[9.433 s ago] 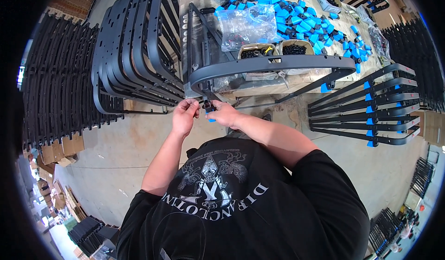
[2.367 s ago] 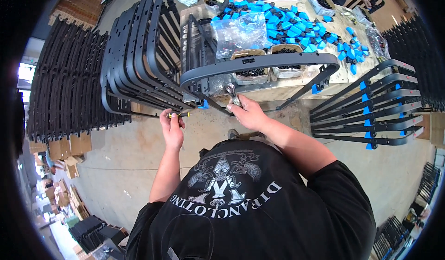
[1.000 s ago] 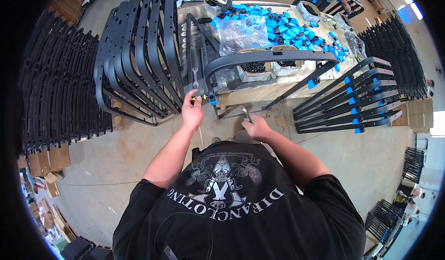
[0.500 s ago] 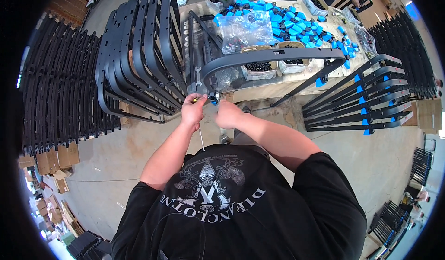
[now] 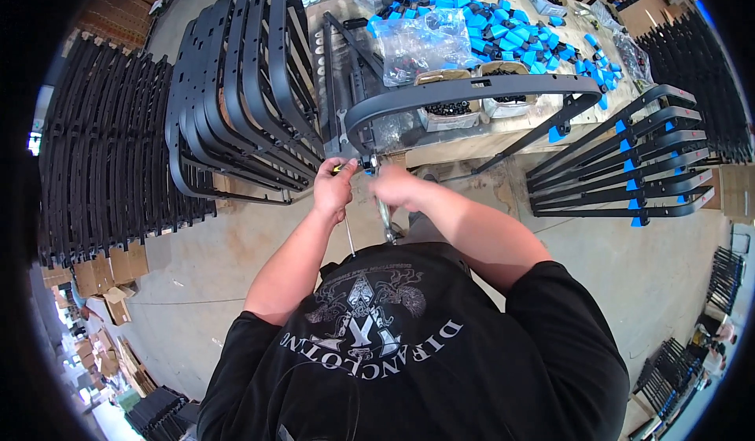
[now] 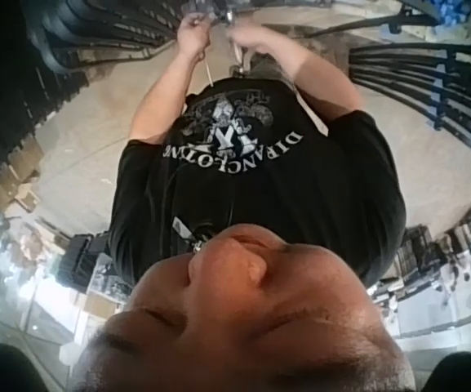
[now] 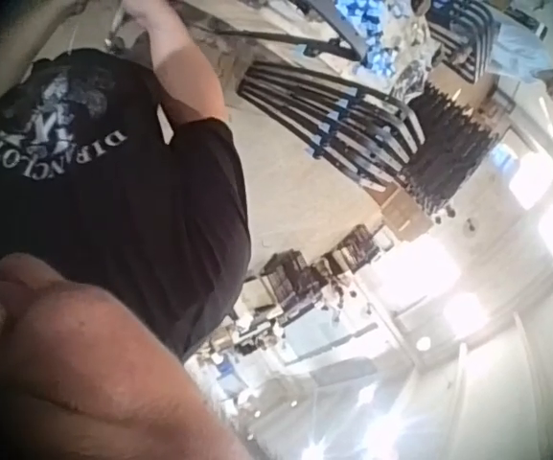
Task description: Assembling metal frames by attaching blue plastic components and securing them with screws using a manual tool.
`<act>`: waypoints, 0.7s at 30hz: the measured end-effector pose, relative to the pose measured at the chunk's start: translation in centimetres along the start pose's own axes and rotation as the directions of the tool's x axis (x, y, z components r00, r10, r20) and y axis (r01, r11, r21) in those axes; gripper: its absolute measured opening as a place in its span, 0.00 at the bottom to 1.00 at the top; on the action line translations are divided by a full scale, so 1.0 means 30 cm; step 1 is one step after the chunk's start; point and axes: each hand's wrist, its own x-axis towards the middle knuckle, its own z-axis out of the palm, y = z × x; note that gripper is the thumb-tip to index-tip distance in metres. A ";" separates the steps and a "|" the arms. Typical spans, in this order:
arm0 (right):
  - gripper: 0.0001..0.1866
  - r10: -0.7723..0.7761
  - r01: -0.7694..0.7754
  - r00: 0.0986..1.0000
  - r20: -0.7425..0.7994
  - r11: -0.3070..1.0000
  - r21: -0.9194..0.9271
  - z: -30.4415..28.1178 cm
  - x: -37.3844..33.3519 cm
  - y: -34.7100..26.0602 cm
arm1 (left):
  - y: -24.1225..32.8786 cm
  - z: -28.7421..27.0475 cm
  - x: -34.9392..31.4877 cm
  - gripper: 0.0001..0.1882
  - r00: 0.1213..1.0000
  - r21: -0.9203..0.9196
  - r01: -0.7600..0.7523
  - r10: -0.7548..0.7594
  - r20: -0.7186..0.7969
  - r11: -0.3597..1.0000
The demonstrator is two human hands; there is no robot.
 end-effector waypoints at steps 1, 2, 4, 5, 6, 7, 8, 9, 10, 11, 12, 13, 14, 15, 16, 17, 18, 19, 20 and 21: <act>0.18 -0.259 0.163 0.958 -0.125 0.848 -0.504 0.047 0.001 -0.014 | -0.002 -0.009 0.003 0.13 1.000 -0.031 -0.011 0.011 0.006 0.999; 0.18 -0.204 -0.043 0.929 -0.309 0.771 -0.636 0.071 -0.002 -0.024 | -0.004 -0.014 0.005 0.13 1.000 -0.061 -0.023 0.023 0.012 0.998; 0.16 0.041 -0.071 0.993 -0.115 0.959 -0.273 0.023 -0.052 -0.107 | 0.001 -0.024 -0.002 0.13 1.000 -0.062 0.020 -0.018 0.025 0.998; 0.15 0.192 -0.212 0.967 0.165 0.970 0.115 0.011 -0.079 -0.145 | 0.001 -0.031 -0.015 0.13 0.997 -0.062 0.067 -0.064 0.048 0.996; 0.16 0.208 -0.283 0.957 0.204 0.828 0.484 -0.016 -0.052 -0.110 | -0.004 -0.026 -0.017 0.13 0.997 -0.054 0.068 -0.065 0.049 0.996; 0.17 0.174 -0.247 0.966 0.189 0.833 0.496 -0.025 -0.066 -0.117 | -0.013 -0.014 -0.005 0.12 1.000 -0.058 0.016 -0.015 0.025 0.998; 0.18 0.133 -0.177 0.977 0.169 0.942 0.284 -0.012 -0.062 -0.111 | -0.021 -0.011 0.006 0.12 0.999 -0.062 -0.036 0.036 0.001 0.997; 0.18 0.087 -0.096 0.984 0.157 0.994 0.055 0.009 -0.049 -0.091 | -0.027 -0.021 0.017 0.12 0.999 -0.062 -0.040 0.040 -0.005 0.997; 0.18 -0.282 0.192 0.956 -0.088 0.819 -0.541 0.026 0.039 0.058 | -0.028 0.012 0.025 0.12 0.999 -0.037 -0.044 0.045 0.018 0.998; 0.18 -0.281 0.196 0.956 -0.079 0.818 -0.541 0.040 0.027 0.036 | -0.035 0.000 0.023 0.12 0.999 -0.018 -0.043 0.043 0.007 0.999; 0.18 -0.157 0.109 0.986 -0.060 0.871 -0.480 0.057 0.018 0.010 | -0.045 -0.019 0.013 0.12 0.999 -0.019 -0.039 0.039 -0.002 0.999; 0.18 -0.034 0.015 0.999 -0.039 0.909 -0.417 0.046 -0.007 -0.046 | -0.026 -0.028 0.000 0.12 1.000 -0.047 -0.014 0.015 0.023 0.999; 0.19 0.196 -0.201 0.969 0.152 0.980 0.013 0.008 -0.066 -0.136 | -0.011 -0.031 -0.003 0.12 0.999 -0.077 0.010 -0.006 0.048 0.997; 0.18 0.186 -0.286 0.946 0.267 0.867 0.408 -0.030 -0.088 -0.138 | -0.018 -0.030 -0.009 0.12 0.999 -0.073 0.012 -0.009 0.052 0.997; 0.18 0.147 -0.232 0.958 0.246 0.902 0.365 -0.019 -0.096 -0.129 | -0.025 -0.032 -0.008 0.13 1.000 -0.072 -0.006 0.008 0.025 0.997; 0.18 0.103 -0.172 0.970 0.220 0.932 0.319 -0.020 -0.089 -0.113 | -0.013 -0.019 -0.003 0.13 1.000 -0.072 -0.029 0.030 0.003 0.997; 0.17 -0.049 0.052 0.998 0.036 0.993 -0.104 0.001 -0.034 -0.048 | -0.004 -0.012 -0.004 0.13 0.999 -0.073 -0.032 0.033 0.007 0.997; 0.17 -0.256 0.179 0.964 -0.073 0.829 -0.530 0.029 0.037 0.054 | 0.016 0.003 -0.017 0.12 1.000 -0.075 0.011 -0.009 0.023 0.997; 0.13 -0.323 0.051 0.897 -0.302 0.754 -0.655 0.069 0.048 0.054 | 0.022 -0.002 -0.022 0.12 0.999 -0.080 0.051 -0.049 0.024 0.995; 0.13 -0.324 0.052 0.897 -0.301 0.754 -0.655 0.061 0.056 0.062 | 0.013 -0.004 -0.022 0.12 0.999 -0.079 0.050 -0.049 0.022 0.996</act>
